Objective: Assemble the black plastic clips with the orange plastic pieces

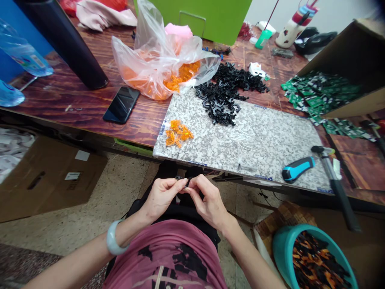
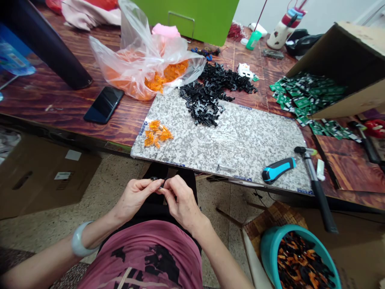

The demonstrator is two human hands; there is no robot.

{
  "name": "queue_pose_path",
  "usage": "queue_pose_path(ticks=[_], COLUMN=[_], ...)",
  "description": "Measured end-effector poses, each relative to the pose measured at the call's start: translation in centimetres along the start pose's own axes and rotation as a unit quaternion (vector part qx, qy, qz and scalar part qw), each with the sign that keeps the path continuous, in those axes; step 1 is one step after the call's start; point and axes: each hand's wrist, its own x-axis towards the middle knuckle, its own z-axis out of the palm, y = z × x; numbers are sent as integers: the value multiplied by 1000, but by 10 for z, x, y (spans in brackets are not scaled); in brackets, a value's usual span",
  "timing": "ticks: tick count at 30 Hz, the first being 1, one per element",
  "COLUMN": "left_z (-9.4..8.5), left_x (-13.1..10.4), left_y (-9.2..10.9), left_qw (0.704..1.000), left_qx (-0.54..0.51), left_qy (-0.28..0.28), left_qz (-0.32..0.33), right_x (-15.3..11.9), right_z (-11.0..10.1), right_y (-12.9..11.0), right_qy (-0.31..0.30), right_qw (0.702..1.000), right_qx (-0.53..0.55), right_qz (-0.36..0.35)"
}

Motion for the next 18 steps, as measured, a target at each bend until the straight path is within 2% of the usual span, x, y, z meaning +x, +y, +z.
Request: queue_pose_path(ticks=[9, 18], left_z=[0, -6], left_x=[0, -4], left_y=[-3, -4], left_qw=[1000, 999], left_qx=[10, 40], left_qy=[5, -27], left_qz=[6, 4], right_x=[-1, -5], right_z=[1, 4], right_y=[-1, -9], right_qy=[-2, 43], right_qw=[1000, 997], right_qx=[-18, -53], right_qz=[7, 48])
